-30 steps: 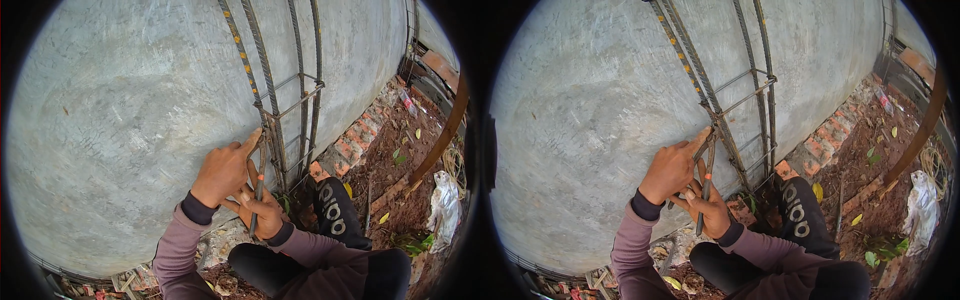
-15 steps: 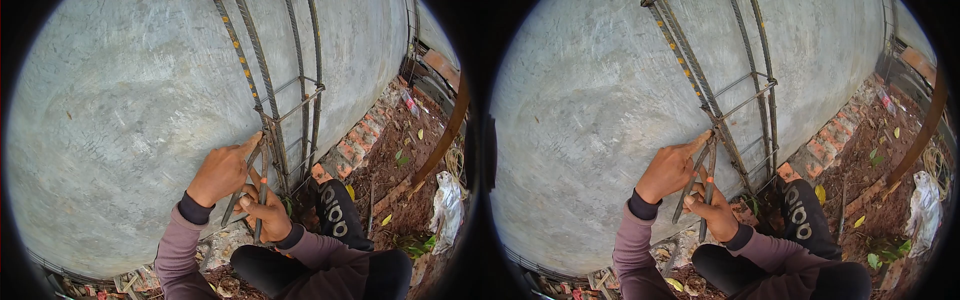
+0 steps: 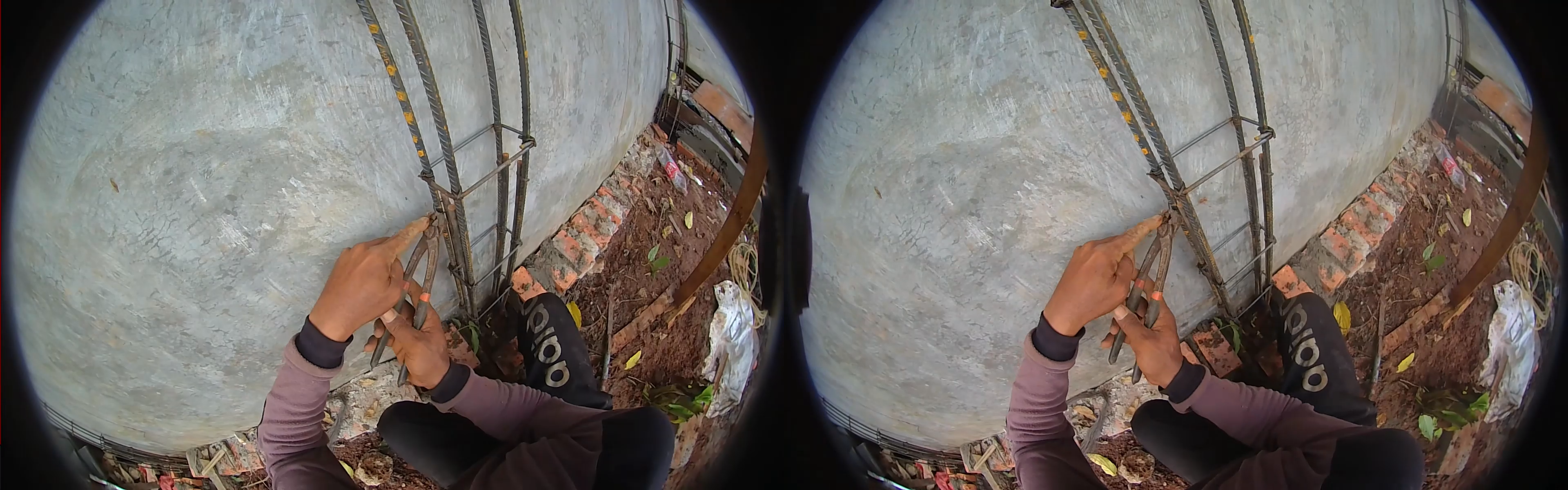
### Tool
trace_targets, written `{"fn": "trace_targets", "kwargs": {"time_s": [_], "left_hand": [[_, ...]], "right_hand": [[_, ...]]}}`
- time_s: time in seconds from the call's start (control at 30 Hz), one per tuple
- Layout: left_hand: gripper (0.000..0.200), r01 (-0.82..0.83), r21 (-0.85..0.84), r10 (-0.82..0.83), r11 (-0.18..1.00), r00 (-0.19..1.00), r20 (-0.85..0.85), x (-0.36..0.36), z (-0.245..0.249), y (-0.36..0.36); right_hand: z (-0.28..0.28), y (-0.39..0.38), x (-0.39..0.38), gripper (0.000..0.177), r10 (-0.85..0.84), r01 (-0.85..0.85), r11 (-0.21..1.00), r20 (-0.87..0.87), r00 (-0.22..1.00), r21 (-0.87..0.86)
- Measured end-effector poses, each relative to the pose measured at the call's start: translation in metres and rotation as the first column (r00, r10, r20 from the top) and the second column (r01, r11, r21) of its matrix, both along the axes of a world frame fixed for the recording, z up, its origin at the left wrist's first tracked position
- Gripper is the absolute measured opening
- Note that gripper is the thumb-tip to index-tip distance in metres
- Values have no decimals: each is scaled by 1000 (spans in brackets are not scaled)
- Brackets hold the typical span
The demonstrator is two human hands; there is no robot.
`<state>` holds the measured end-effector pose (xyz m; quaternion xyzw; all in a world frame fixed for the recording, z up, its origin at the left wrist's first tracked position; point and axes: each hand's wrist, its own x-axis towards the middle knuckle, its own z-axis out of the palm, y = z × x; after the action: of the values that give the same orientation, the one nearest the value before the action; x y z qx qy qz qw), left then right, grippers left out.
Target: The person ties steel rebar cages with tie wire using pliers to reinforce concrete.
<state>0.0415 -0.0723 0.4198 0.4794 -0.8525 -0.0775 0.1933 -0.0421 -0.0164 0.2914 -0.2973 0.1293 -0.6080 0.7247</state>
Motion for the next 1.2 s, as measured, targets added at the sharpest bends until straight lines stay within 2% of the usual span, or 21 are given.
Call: {"fn": "trace_targets", "kwargs": {"time_s": [0.03,0.13,0.27,0.33,0.37,0.43,0.47,0.5,0.53,0.6,0.63,0.73,0.8,0.83,0.93,1.03,1.13,1.2], "left_hand": [[52,-42,45,44,998,998,-37,1,-1,2],[42,-154,27,156,988,979,-133,5,-16,-1],[51,-130,-124,138,984,989,52,3,-19,-4],[50,-47,-182,64,982,994,90,1,-14,-6],[50,-71,-46,74,996,995,69,-1,-6,-8],[49,-111,244,105,963,994,37,-4,8,-9],[48,-110,254,105,961,994,33,-2,2,-13],[47,-113,259,109,959,994,30,-1,-8,-18],[46,-116,258,113,959,993,28,0,-16,-24],[44,-125,415,161,901,985,-54,-5,-30,-29],[43,-120,488,190,865,977,-97,-9,-35,-31],[41,82,763,306,641,885,-352,-20,-38,-37],[34,211,796,332,568,826,-455,-24,-49,-45],[31,273,800,346,535,793,-501,-23,-53,-48],[27,241,801,330,549,817,-472,-20,-51,-45],[27,82,717,318,692,857,-406,-26,-43,-35],[23,-163,515,319,842,919,-231,-23,-54,-31],[25,-329,231,342,916,940,-16,-27,-57,-26]], "right_hand": [[-4,-5,3,51,-9,9,999,-1,1000,-32],[-25,-22,17,36,-37,42,994,52,998,-102],[-32,-24,27,23,-7,33,991,198,980,-128],[-8,-10,21,20,113,-107,994,287,951,-37],[-2,-6,18,19,169,-182,983,327,930,10],[-18,-17,27,15,146,-152,988,349,926,-12],[-30,-27,34,14,140,-140,990,366,920,-26],[-45,-41,27,12,180,-146,979,274,945,-140],[-53,-49,23,12,212,-169,970,263,941,-176],[-64,-55,14,11,260,-205,951,241,935,-233],[-67,-53,3,11,335,-291,933,216,917,-213],[-69,-52,-17,11,426,-397,904,257,867,-160],[-71,-54,-22,13,441,-410,897,259,859,-167],[-72,-56,-20,14,447,-414,893,256,857,-175],[-74,-57,-9,17,453,-416,889,235,860,-191],[-69,-54,4,21,406,-385,908,119,906,-164],[-65,-43,16,24,242,-248,967,-88,966,-63],[-49,-25,26,36,90,-92,996,-108,990,-12]]}}
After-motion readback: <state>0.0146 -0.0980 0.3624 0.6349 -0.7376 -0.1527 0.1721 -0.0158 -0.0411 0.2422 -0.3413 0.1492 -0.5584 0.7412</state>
